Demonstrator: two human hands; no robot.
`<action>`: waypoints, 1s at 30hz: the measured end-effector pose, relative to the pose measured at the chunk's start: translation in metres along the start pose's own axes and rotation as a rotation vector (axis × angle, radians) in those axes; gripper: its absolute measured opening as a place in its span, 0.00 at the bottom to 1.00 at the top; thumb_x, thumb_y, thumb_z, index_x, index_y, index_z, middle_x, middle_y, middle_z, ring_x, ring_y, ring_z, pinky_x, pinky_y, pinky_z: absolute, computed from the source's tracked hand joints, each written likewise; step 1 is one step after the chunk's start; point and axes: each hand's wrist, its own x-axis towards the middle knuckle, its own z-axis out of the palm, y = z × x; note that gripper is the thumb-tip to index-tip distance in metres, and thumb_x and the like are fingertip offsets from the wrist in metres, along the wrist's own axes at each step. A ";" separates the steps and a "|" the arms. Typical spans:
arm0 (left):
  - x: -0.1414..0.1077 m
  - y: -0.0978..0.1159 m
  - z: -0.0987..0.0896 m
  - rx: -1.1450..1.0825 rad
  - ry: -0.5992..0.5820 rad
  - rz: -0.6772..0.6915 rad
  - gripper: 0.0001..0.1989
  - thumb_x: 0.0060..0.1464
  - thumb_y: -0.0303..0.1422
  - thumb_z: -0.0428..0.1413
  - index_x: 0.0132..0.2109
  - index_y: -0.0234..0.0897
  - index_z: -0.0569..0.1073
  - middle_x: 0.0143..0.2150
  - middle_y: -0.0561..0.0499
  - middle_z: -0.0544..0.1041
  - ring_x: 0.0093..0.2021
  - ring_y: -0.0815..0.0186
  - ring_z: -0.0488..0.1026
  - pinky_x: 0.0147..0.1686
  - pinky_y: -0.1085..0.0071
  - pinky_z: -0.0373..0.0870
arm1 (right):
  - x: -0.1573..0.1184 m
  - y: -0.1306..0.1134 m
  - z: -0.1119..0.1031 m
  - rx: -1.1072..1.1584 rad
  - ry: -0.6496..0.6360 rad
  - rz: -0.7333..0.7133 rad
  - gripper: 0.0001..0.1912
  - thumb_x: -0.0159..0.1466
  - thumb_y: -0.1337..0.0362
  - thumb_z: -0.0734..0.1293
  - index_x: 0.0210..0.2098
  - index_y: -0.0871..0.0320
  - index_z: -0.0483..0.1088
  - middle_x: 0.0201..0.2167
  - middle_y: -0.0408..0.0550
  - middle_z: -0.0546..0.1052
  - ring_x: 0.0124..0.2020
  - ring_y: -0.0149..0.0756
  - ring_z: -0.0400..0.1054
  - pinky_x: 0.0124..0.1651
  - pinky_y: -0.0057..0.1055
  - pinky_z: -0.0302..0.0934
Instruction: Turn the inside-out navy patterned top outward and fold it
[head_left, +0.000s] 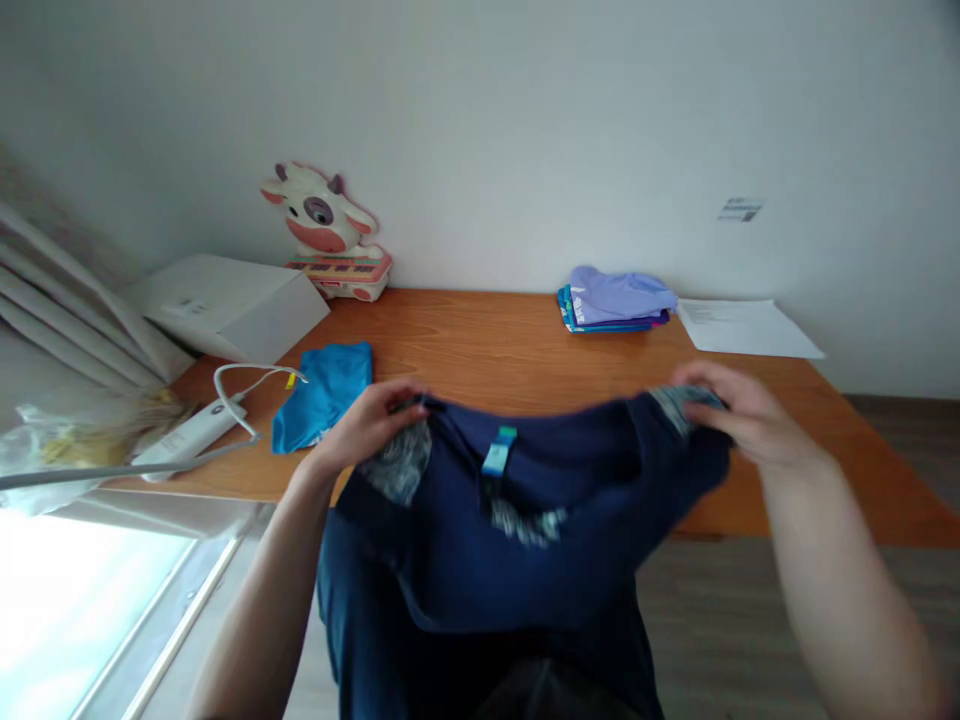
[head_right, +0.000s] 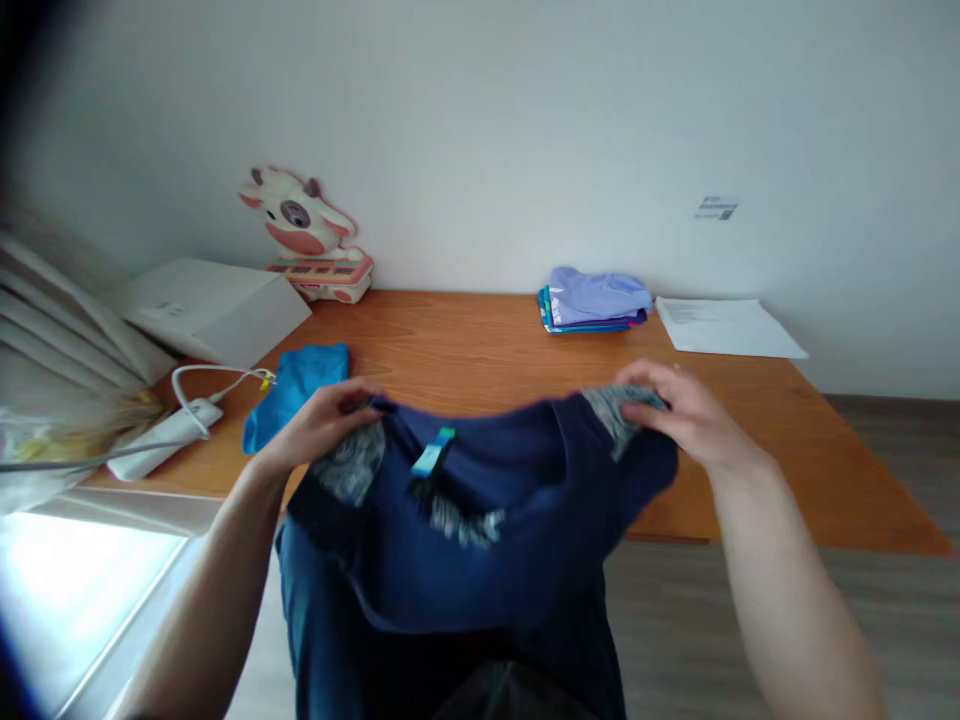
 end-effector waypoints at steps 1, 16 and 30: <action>0.028 0.005 0.004 0.172 0.130 0.036 0.18 0.64 0.46 0.63 0.54 0.42 0.82 0.52 0.42 0.83 0.53 0.49 0.81 0.57 0.51 0.78 | 0.025 -0.002 0.013 -0.017 0.027 -0.012 0.26 0.64 0.41 0.73 0.52 0.51 0.78 0.46 0.54 0.84 0.48 0.53 0.80 0.52 0.49 0.76; 0.004 -0.067 0.160 0.736 0.065 -0.202 0.40 0.72 0.56 0.49 0.82 0.45 0.56 0.84 0.44 0.50 0.83 0.33 0.36 0.75 0.23 0.35 | -0.026 0.077 0.215 -0.677 -0.086 0.060 0.40 0.77 0.39 0.56 0.81 0.48 0.52 0.83 0.52 0.49 0.82 0.76 0.37 0.74 0.84 0.33; 0.011 -0.047 0.141 -0.074 0.827 -0.133 0.13 0.72 0.41 0.54 0.55 0.39 0.76 0.53 0.44 0.81 0.54 0.56 0.78 0.59 0.55 0.74 | -0.066 0.013 0.173 0.103 0.163 0.184 0.20 0.75 0.43 0.63 0.37 0.50 0.73 0.35 0.51 0.79 0.39 0.47 0.75 0.48 0.45 0.72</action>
